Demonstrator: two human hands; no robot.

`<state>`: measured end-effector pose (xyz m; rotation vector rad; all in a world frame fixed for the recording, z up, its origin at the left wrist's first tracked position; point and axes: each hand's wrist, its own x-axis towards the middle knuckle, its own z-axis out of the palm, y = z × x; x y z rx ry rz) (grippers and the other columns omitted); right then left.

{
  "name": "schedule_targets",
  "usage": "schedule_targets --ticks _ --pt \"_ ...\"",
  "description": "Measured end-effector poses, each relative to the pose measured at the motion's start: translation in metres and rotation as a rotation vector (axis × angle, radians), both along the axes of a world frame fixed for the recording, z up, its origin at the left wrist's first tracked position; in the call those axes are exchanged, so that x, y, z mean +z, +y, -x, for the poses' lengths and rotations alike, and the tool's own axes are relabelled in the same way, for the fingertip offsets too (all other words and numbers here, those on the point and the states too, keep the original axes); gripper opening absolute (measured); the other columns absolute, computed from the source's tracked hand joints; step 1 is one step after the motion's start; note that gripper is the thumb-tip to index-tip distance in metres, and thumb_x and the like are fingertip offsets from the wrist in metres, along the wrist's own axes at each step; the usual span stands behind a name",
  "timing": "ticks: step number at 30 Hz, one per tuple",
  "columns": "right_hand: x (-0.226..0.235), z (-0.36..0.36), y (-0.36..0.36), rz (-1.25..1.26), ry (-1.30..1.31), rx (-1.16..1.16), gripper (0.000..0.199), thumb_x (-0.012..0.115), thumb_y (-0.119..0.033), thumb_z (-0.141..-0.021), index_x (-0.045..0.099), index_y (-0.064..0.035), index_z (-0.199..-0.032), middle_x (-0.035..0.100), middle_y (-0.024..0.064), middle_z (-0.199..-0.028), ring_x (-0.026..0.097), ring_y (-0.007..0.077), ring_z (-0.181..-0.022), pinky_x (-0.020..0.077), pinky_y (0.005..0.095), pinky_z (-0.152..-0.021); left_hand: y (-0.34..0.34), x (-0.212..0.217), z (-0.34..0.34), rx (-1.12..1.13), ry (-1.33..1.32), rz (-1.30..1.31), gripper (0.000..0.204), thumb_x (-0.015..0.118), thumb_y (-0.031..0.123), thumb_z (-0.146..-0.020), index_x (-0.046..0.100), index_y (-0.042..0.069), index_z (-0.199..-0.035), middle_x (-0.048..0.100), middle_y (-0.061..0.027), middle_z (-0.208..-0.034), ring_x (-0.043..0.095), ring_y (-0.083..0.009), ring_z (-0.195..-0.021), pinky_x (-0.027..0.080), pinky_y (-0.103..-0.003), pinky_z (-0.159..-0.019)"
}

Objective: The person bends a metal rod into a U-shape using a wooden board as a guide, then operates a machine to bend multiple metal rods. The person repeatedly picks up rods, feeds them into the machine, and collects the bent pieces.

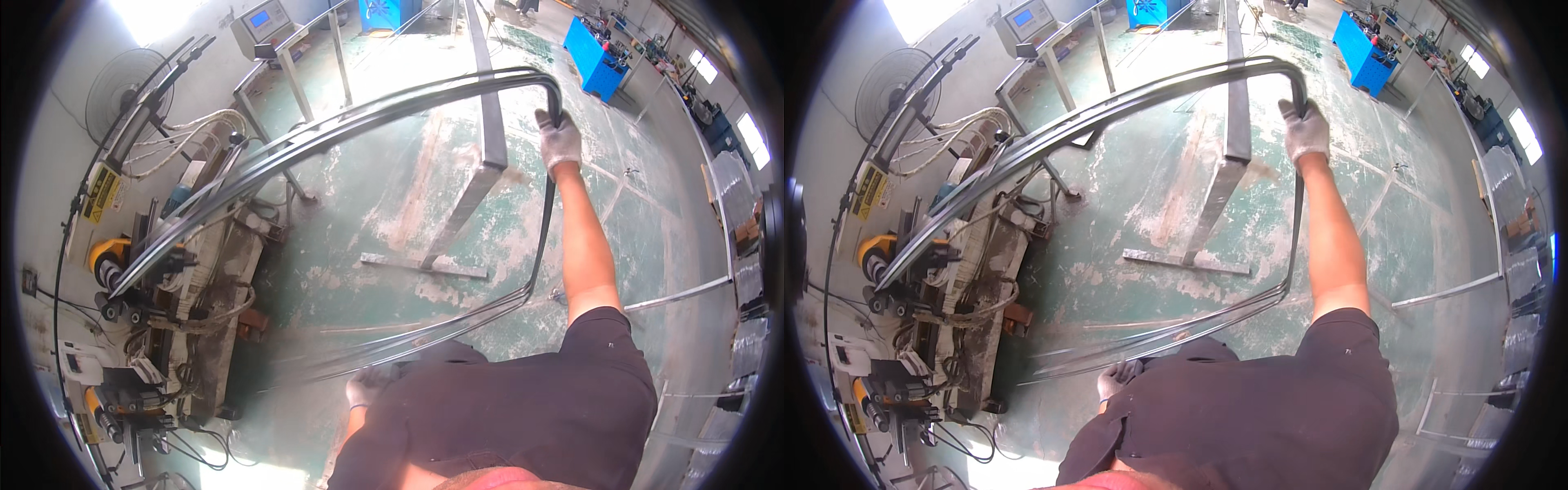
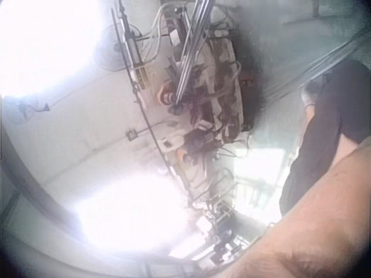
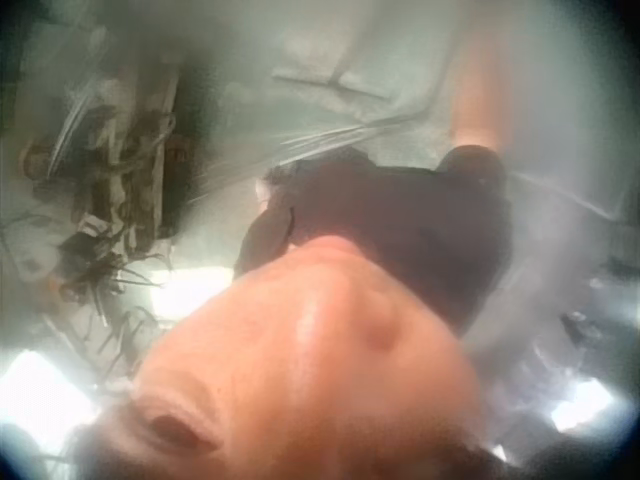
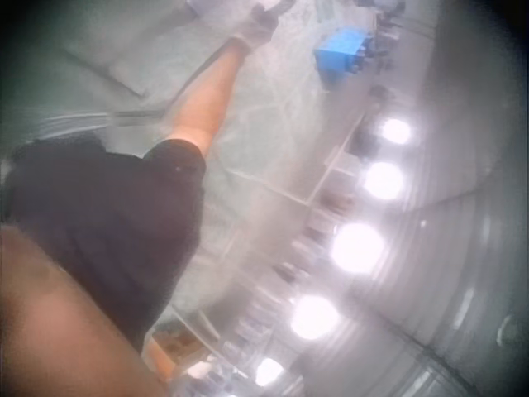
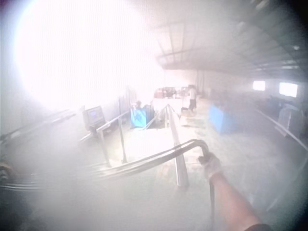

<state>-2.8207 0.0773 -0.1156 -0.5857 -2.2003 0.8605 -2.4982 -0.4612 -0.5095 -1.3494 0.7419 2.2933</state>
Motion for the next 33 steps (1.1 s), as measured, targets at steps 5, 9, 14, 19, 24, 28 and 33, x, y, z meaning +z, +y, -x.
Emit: schedule_targets --ticks 5,9,14,19,24,28,33 --pt "-0.083 0.047 0.052 -0.047 -0.254 0.130 0.045 0.069 -0.046 -0.103 0.068 -0.0052 -0.122 0.076 0.0269 -0.108 0.073 0.0464 -0.106 0.0554 0.0507 -0.092 -0.017 0.018 0.036 0.031 0.035 0.355 0.048 0.062 0.008 -0.100 0.053 -0.005 -0.145 0.071 -0.0273 -0.126 0.071 -0.0452 -0.112 0.061 -0.054 -0.099" --pt "-0.100 0.099 0.058 -0.412 -0.409 0.144 0.033 0.058 -0.043 -0.108 0.067 -0.0145 -0.124 0.076 0.0266 -0.112 0.071 0.0497 -0.109 0.0565 0.0570 -0.097 -0.025 0.047 0.066 0.081 0.057 0.516 0.044 0.064 0.005 -0.099 0.056 -0.004 -0.141 0.072 -0.0253 -0.121 0.073 -0.0404 -0.105 0.064 -0.050 -0.091" --pt "-0.053 0.163 0.093 -0.433 -0.507 -0.058 0.045 0.062 -0.052 -0.105 0.069 -0.0144 -0.128 0.078 0.0215 -0.118 0.075 0.0425 -0.111 0.0592 0.0535 -0.095 0.010 0.090 0.056 0.085 0.146 0.573 0.044 0.065 0.007 -0.100 0.055 -0.007 -0.140 0.073 -0.0253 -0.117 0.074 -0.0369 -0.097 0.065 -0.047 -0.086" --pt "-0.072 0.278 0.122 -0.518 -0.841 -0.173 0.062 0.067 -0.059 -0.099 0.068 -0.0113 -0.139 0.073 0.0141 -0.139 0.071 0.0296 -0.128 0.0583 0.0439 -0.103 0.028 0.072 -0.023 0.070 -0.131 0.577 0.043 0.068 0.003 -0.095 0.059 -0.007 -0.135 0.076 -0.0220 -0.103 0.076 -0.0350 -0.084 0.066 -0.046 -0.074" --pt "-0.163 0.269 0.059 -0.472 -0.265 0.334 0.054 0.065 -0.048 -0.100 0.069 -0.0068 -0.135 0.074 0.0142 -0.129 0.072 0.0267 -0.109 0.0579 0.0413 -0.089 0.006 0.073 -0.112 -0.027 -0.245 0.845 0.030 0.069 0.009 -0.096 0.068 -0.005 -0.122 0.075 -0.0133 -0.094 0.074 -0.0237 -0.079 0.063 -0.037 -0.073" --pt "-0.308 0.154 -0.049 -0.165 -0.214 0.624 0.052 0.068 -0.039 -0.099 0.066 -0.0045 -0.137 0.074 0.0135 -0.121 0.070 0.0246 -0.099 0.0566 0.0405 -0.081 0.003 0.100 -0.159 0.053 -0.434 0.979 0.030 0.073 0.017 -0.089 0.075 -0.003 -0.112 0.075 -0.0116 -0.092 0.074 -0.0198 -0.080 0.060 -0.034 -0.074" --pt "-0.431 -0.102 -0.172 0.168 -1.146 0.930 0.051 0.072 -0.029 -0.097 0.063 -0.0017 -0.140 0.075 0.0127 -0.112 0.068 0.0221 -0.086 0.0549 0.0396 -0.071 0.040 0.127 -0.210 0.264 -0.481 0.895 0.043 0.071 0.020 -0.089 0.074 -0.002 -0.127 0.079 -0.0166 -0.110 0.077 -0.0245 -0.093 0.061 -0.038 -0.087"
